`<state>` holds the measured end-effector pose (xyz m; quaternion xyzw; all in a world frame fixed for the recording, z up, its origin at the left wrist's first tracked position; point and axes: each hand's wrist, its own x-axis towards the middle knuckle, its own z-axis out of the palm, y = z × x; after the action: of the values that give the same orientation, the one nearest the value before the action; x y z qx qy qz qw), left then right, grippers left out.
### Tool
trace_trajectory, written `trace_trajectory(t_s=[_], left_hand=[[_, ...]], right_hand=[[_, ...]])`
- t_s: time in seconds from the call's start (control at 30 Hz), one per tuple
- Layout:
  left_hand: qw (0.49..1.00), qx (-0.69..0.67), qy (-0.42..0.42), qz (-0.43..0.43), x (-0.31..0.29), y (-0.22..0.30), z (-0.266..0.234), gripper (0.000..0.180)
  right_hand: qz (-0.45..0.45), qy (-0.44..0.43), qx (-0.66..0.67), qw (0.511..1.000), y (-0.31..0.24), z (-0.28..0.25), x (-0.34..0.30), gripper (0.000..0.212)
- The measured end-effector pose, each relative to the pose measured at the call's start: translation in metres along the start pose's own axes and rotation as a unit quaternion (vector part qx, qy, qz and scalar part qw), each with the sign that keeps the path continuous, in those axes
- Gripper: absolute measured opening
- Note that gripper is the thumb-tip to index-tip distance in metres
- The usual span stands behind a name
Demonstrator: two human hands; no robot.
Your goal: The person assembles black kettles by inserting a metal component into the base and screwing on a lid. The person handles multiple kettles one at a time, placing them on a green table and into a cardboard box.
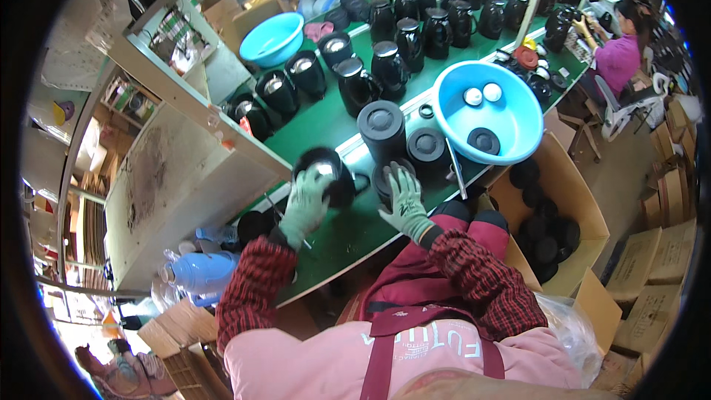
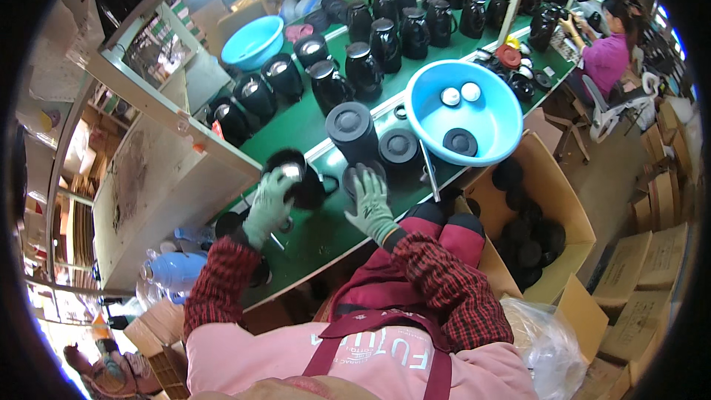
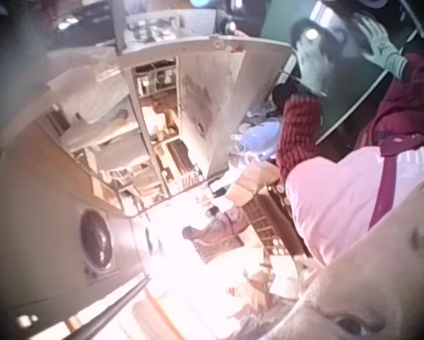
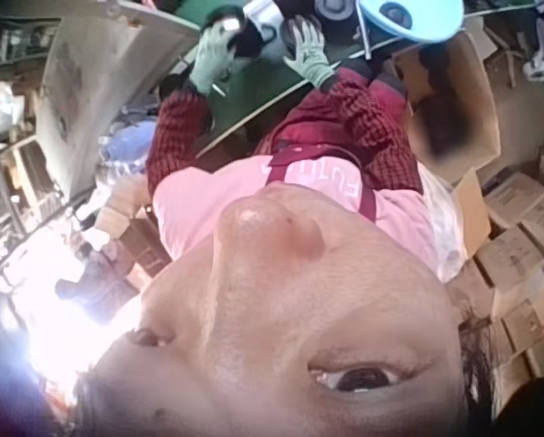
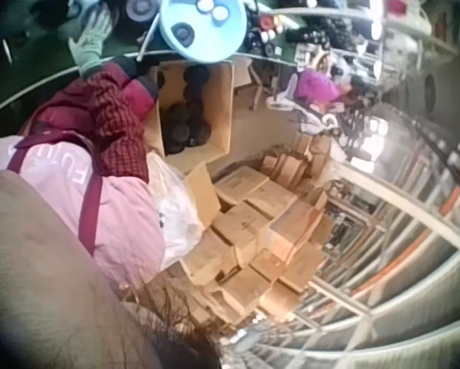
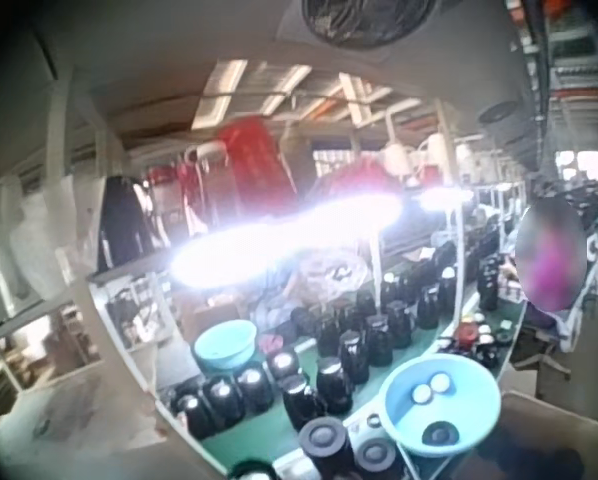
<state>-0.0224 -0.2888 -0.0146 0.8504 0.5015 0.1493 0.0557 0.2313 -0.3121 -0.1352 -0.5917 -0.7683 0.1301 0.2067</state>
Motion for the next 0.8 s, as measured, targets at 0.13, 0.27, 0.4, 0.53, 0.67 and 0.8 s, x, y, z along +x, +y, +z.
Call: trace_trajectory(t_s=[0.13,0.27,0.4,0.53,0.67,0.8], left_hand=[[0.979,-0.035,-0.147,0.136,-0.043,0.054,-0.057,0.044],[0.948,-0.137,-0.242,0.154,-0.059,0.078,-0.088,0.047],[0.878,-0.474,-0.068,-0.028,-0.074,0.073,-0.057,0.052],[0.781,-0.564,0.006,-0.267,-0.096,0.061,0.013,0.041],[0.444,-0.838,-0.072,-0.309,-0.138,0.085,0.078,0.048],[0.364,-0.9,-0.134,-0.199,-0.161,0.099,0.099,0.053]], right_hand=[[-0.277,0.008,0.136,0.951,-0.043,-0.047,-0.018,0.104],[-0.329,-0.009,0.19,0.925,-0.063,-0.067,-0.061,0.081],[-0.174,-0.004,0.232,0.957,-0.044,-0.084,-0.115,0.072],[-0.024,0.097,0.371,0.923,-0.02,-0.114,-0.17,0.057],[0.0,0.165,0.442,0.882,-0.003,-0.138,-0.201,0.049],[0.026,0.183,0.461,0.868,-0.001,-0.142,-0.214,0.044]])
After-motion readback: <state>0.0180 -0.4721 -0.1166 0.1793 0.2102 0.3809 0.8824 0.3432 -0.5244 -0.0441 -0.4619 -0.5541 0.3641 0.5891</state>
